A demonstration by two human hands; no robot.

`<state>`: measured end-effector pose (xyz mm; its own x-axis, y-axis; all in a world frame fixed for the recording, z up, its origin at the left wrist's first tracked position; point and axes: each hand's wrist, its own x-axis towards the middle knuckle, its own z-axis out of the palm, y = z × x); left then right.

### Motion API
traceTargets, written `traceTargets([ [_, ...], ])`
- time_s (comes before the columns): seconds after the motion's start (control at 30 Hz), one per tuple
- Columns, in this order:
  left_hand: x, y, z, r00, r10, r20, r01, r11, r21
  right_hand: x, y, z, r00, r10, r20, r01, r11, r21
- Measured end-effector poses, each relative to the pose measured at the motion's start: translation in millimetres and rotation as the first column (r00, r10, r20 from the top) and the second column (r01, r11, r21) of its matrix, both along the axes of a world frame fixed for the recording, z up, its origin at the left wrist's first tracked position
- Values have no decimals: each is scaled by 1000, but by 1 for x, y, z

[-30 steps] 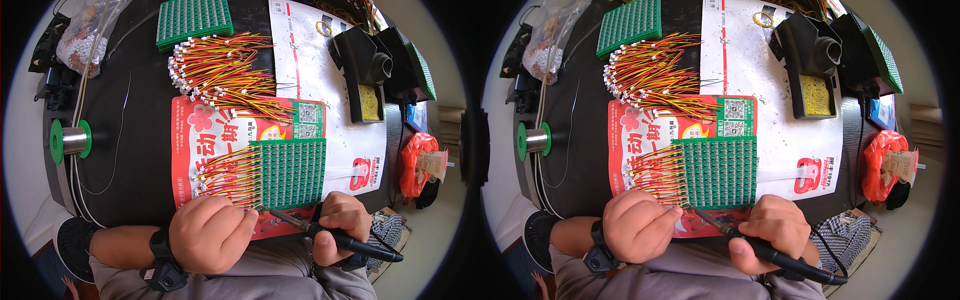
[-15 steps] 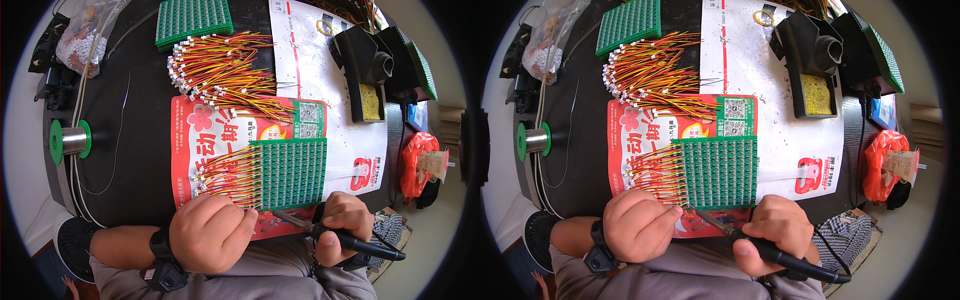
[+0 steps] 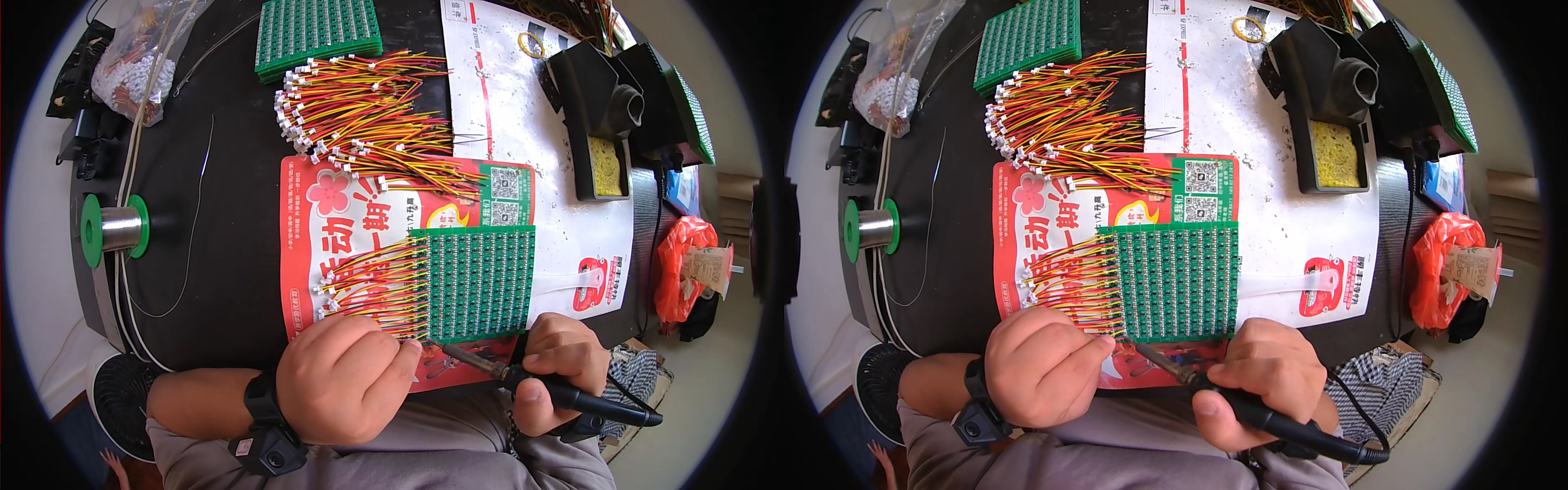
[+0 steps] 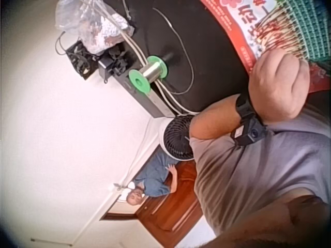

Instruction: Soldering wire leads and components onto a printed circuit board at an electronics workstation.

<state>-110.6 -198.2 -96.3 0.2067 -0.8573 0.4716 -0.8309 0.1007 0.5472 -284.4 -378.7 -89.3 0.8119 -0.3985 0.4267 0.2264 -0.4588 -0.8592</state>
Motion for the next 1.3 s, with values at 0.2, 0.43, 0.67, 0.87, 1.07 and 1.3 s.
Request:
traceTargets([
  [0.2,0,-1,1,1000,4,-3,-4,1000,9,-1,-1,-1,1000,7,4,-7,1000,-4],
  [0.43,1,-1,2,1000,2,-15,-1,1000,15,0,0,-2,1000,2,11,-2,1000,-3],
  [0.67,2,-1,1,999,-5,-42,5,1000,12,0,0,0,1000,-3,5,3,1000,-4],
  [0.87,2,-1,2,1000,-21,3,21,999,38,0,-1,0,1000,15,-6,-15,1000,-3],
  [1.07,2,0,2,999,-27,-31,28,999,35,0,-1,0,1000,18,-2,-18,1000,-10],
  [1.3,2,0,2,999,-30,-32,31,999,36,0,-1,2,999,27,-21,-27,999,-18],
])
